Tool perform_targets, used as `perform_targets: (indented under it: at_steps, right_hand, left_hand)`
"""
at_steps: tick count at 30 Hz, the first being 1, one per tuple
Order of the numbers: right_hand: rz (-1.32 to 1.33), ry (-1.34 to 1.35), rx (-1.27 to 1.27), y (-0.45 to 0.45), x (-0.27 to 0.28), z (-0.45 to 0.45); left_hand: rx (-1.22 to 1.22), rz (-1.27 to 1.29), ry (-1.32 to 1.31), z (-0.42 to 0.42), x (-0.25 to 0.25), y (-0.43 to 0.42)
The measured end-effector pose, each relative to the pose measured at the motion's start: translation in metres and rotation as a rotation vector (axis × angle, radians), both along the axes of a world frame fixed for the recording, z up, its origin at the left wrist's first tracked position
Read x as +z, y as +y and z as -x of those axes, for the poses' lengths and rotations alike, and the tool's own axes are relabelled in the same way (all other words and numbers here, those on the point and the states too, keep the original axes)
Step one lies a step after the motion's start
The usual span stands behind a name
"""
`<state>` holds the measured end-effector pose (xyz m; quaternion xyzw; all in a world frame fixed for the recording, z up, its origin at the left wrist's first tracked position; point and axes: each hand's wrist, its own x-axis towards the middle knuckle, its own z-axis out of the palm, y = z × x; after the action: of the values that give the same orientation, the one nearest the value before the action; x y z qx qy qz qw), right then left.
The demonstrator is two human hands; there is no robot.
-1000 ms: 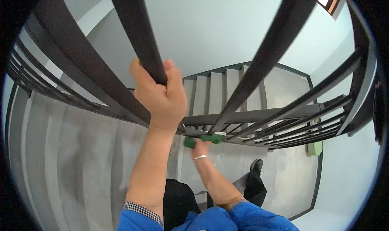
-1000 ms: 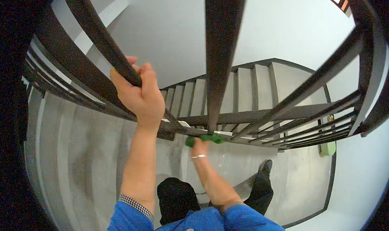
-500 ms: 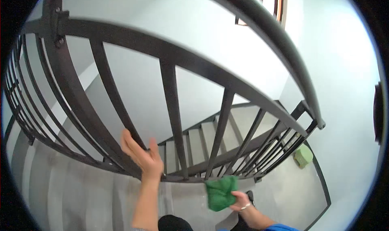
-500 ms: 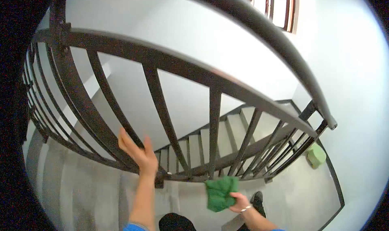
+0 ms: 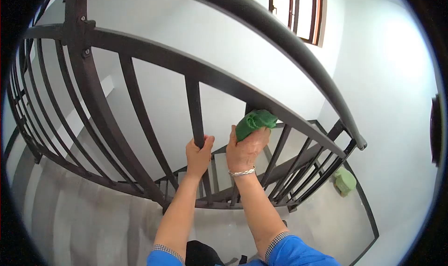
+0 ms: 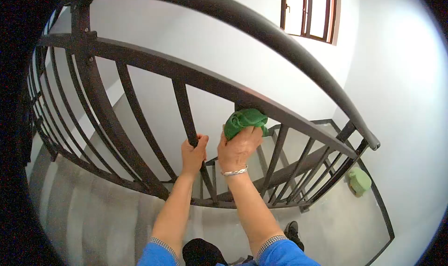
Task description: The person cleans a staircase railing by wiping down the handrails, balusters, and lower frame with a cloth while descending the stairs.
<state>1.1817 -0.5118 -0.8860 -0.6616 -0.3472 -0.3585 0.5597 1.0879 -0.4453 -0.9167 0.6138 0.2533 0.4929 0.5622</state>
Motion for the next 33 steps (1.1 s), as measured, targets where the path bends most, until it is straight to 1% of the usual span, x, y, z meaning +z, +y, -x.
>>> perform_targets:
  at_steps: [1, 3, 5, 7, 8, 9, 10, 11, 12, 13, 15, 17, 19, 20, 21, 22, 23, 25, 26, 27, 29, 30, 32, 33]
  right_hand:
    - [0.003, 0.002, 0.005, 0.006, -0.002, -0.001]
    - [-0.189, -0.076, 0.044, 0.017, -0.013, -0.006]
    - [-0.168, -0.088, 0.026, 0.025, -0.018, -0.011]
    - [-0.265, -0.028, 0.139, 0.028, -0.032, -0.017]
    - [-0.25, -0.003, 0.125, 0.028, -0.047, -0.021]
    - [-0.212, 0.025, 0.138, 0.025, -0.065, -0.024]
    - [-0.164, 0.145, 0.241, 0.023, -0.087, -0.027]
    - [-0.125, 0.262, 0.342, 0.024, -0.108, -0.028]
    - [-0.161, 0.448, 0.403, 0.026, -0.137, -0.027]
    - [-0.153, 0.46, 0.413, 0.023, -0.172, -0.029]
    - [0.128, 0.402, 0.452, 0.009, -0.246, -0.038]
    - [0.031, 0.785, 0.548, -0.001, -0.314, -0.03]
    - [0.638, 0.56, 0.339, -0.015, -0.372, -0.038]
    - [0.646, 0.558, 0.336, -0.027, -0.401, -0.038]
    - [0.839, 0.423, 0.281, -0.047, -0.427, -0.052]
    - [1.024, 0.273, 0.219, -0.049, -0.431, -0.055]
    - [1.025, 0.274, 0.224, -0.049, -0.435, -0.066]
    - [1.145, 0.483, 0.31, -0.055, -0.437, -0.095]
    - [1.285, 0.3, 0.145, -0.06, -0.442, -0.104]
    - [1.281, 0.3, 0.139, -0.045, -0.452, -0.088]
    - [0.995, 0.388, 0.138, -0.039, -0.47, -0.088]
    - [0.639, 0.792, 0.196, -0.023, -0.477, -0.076]
    - [0.774, 0.646, 0.101, -0.007, -0.458, -0.041]
    - [0.723, 0.884, 0.169, -0.004, -0.45, -0.025]
  left_hand:
    - [0.004, 0.006, -0.027, -0.002, 0.0, 0.001]
    - [0.02, 0.031, -0.045, -0.002, 0.003, 0.004]
    - [0.043, 0.027, -0.02, -0.002, 0.012, 0.008]
    - [0.115, -0.158, 0.007, -0.012, 0.003, 0.022]
    - [0.106, -0.132, -0.002, -0.017, 0.004, 0.023]
    - [0.101, -0.111, -0.018, -0.02, 0.01, 0.022]
    - [0.118, -0.082, 0.005, -0.024, 0.011, 0.023]
    - [0.102, -0.109, -0.04, -0.028, 0.013, 0.025]
    - [0.085, -0.142, -0.09, -0.031, 0.015, 0.026]
    - [0.097, -0.135, -0.079, -0.034, 0.017, 0.025]
    - [0.11, -0.158, -0.12, -0.043, 0.021, 0.023]
    - [0.108, -0.161, -0.142, -0.053, 0.025, 0.021]
    - [0.098, -0.148, -0.159, -0.056, 0.031, 0.02]
    - [0.099, -0.141, -0.162, -0.057, 0.028, 0.023]
    - [0.109, -0.199, -0.166, -0.077, 0.027, 0.017]
    - [0.12, -0.26, -0.177, -0.079, 0.027, 0.02]
    - [0.123, -0.26, -0.174, -0.083, 0.028, 0.019]
    - [0.137, -0.277, -0.163, -0.088, 0.028, 0.016]
    - [0.136, -0.273, -0.163, -0.089, 0.026, 0.015]
    - [0.123, -0.278, -0.178, -0.074, 0.026, 0.028]
    - [0.11, -0.289, -0.199, -0.079, 0.026, 0.026]
    - [0.138, -0.275, -0.175, -0.078, 0.027, 0.027]
    - [0.148, -0.248, -0.153, -0.078, 0.023, 0.029]
    - [0.178, -0.252, -0.158, -0.079, 0.023, 0.029]
